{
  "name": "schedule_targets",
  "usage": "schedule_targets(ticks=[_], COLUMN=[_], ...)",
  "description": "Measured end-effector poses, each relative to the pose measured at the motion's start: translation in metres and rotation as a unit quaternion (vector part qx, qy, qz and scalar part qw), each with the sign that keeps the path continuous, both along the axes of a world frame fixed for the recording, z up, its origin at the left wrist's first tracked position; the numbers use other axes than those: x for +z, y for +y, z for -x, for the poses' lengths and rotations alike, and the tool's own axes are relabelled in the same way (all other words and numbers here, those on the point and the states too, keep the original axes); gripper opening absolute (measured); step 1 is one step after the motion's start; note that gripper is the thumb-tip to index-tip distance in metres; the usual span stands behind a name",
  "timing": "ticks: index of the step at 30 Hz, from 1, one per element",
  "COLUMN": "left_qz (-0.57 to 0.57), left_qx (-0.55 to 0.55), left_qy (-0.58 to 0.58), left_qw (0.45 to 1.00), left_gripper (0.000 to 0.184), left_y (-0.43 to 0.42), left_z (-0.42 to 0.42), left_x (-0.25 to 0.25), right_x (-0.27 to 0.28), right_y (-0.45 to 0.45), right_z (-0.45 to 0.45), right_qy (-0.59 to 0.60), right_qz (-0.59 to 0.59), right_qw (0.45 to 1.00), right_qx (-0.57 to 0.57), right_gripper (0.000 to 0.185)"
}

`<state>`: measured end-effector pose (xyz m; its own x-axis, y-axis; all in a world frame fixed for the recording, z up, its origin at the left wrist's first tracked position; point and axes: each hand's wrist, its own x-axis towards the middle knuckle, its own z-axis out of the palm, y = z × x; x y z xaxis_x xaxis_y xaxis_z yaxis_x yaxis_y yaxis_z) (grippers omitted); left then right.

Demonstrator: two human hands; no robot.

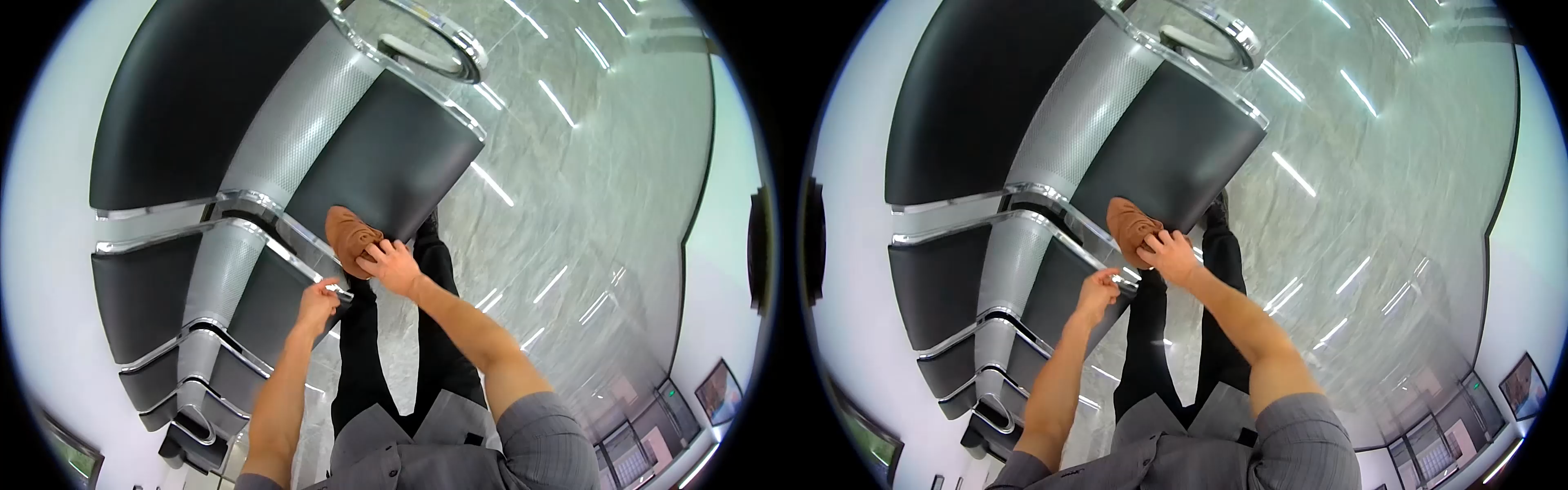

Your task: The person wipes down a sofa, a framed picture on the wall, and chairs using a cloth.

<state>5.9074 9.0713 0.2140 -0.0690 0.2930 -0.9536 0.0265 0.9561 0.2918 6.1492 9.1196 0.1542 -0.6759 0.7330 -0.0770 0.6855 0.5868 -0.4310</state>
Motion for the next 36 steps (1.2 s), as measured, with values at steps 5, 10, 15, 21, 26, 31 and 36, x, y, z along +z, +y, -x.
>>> schedule_targets(ticks=[5,10,15,21,26,31,36], left_qz=[-0.019,-0.113,-0.197,-0.202,-0.188,-0.246,-0.231], left_qx=[-0.088,-0.119,-0.075,0.133,0.083,-0.012,0.046], left_qy=[0.08,0.042,0.089,0.174,0.204,0.22,0.17], left_qw=[0.993,0.986,0.974,0.954,0.957,0.944,0.957], left_gripper=[0.042,0.032,0.026,0.02,0.03,0.038,0.029], left_y=[-0.006,0.066,0.091,0.074,0.05,0.033,0.021], left_z=[-0.072,-0.141,-0.16,-0.101,-0.041,-0.031,-0.051], left_x=[-0.037,-0.029,-0.009,0.029,0.04,0.03,0.027], right_x=[-0.014,-0.043,-0.023,-0.054,0.002,-0.028,-0.05], right_y=[0.163,0.253,0.235,0.083,0.202,0.358,0.302], right_z=[-0.133,-0.199,-0.08,0.117,0.103,0.005,0.054], right_qy=[-0.002,0.067,0.038,0.078,-0.105,-0.083,-0.146], right_qz=[-0.034,-0.005,-0.078,-0.035,-0.037,-0.078,-0.124], right_qw=[0.979,0.94,0.954,0.981,0.978,0.973,0.979], right_qx=[-0.199,-0.335,-0.287,0.173,0.175,-0.199,-0.076], right_gripper=[0.044,0.045,0.032,0.022,0.025,0.032,0.035])
